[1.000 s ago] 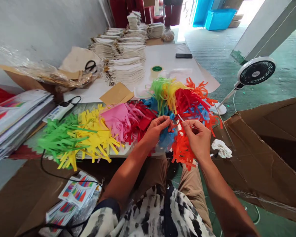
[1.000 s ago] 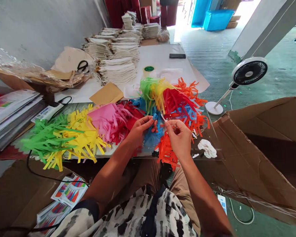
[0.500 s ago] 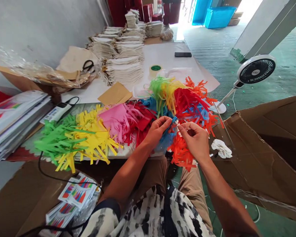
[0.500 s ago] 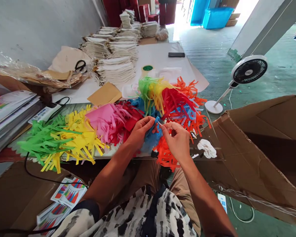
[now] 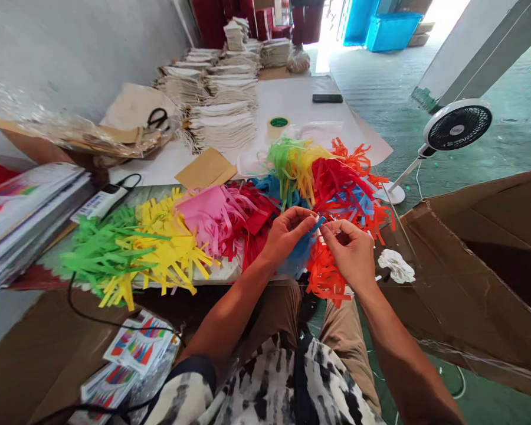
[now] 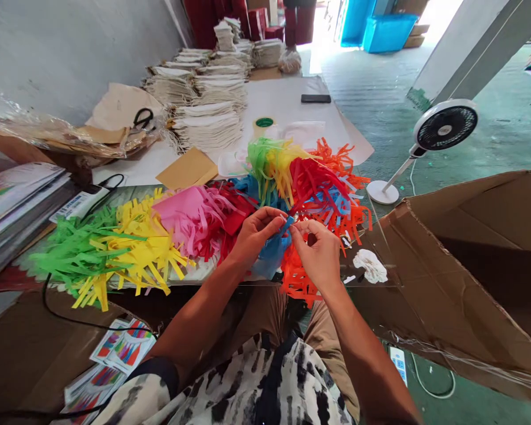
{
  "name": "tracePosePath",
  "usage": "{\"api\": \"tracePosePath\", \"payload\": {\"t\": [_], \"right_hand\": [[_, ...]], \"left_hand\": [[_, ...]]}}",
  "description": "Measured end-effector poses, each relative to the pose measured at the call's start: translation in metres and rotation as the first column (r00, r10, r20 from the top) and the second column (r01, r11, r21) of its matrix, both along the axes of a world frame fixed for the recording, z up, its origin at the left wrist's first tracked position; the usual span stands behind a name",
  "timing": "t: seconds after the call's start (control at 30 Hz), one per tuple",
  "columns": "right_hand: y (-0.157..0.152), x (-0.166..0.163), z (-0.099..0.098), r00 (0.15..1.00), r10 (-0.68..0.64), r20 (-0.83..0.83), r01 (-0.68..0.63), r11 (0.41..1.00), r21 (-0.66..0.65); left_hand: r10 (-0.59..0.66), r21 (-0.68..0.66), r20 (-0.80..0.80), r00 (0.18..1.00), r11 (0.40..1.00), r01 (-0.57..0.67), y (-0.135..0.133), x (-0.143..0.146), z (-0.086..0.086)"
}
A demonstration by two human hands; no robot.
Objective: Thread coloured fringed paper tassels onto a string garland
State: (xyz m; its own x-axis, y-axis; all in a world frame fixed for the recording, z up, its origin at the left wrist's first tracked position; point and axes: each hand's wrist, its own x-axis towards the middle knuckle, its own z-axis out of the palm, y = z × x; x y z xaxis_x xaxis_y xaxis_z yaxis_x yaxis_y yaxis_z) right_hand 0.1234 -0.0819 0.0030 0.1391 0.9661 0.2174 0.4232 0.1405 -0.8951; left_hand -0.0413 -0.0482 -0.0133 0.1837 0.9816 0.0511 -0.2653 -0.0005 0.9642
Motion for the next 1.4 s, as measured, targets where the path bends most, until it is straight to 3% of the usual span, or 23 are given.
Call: {"api": "tracePosePath", "payload": {"t": [0.2, 0.47, 0.73, 0.87, 1.07, 1.23, 1.4], "right_hand": [[-0.002, 0.002, 0.000, 0.999, 0.038, -0.034, -0.039, 0.999, -0.025], [-0.001, -0.001, 0.001, 0.994, 0.023, -0.103, -0.025, 0.999, -0.021], [0.002, -0.001, -0.006, 0.985, 0.007, -0.174, -0.013, 0.999, -0.034], [0.001, 0.000, -0.004, 0.984, 0.007, -0.175, -0.005, 1.000, 0.015], [0.004, 0.003, -0.001, 0.969, 0.116, -0.218, -0.117, 0.993, 0.009], [0.003, 0.002, -0.004, 0.941, 0.119, -0.317, -0.121, 0.993, 0.011], [0.001, -0.001, -0.009, 0.921, 0.068, -0.383, -0.105, 0.992, -0.076]], "left_hand": [[0.156, 0.222, -0.187, 0.970, 0.968, -0.113, -0.002, 0.006, 0.004], [0.192, 0.242, -0.197, 0.962, 0.960, -0.142, -0.007, 0.020, 0.006], [0.179, 0.164, -0.143, 0.973, 0.974, -0.155, -0.007, 0.021, 0.001], [0.191, 0.169, -0.137, 0.972, 0.971, -0.167, -0.006, 0.024, 0.005], [0.107, 0.256, -0.206, 0.973, 0.965, -0.052, -0.007, 0.023, 0.016], [-0.016, 0.211, -0.228, 0.973, 0.975, 0.065, -0.008, 0.022, 0.012], [0.047, 0.231, -0.202, 0.978, 0.973, 0.001, -0.004, 0.026, 0.008]]}}
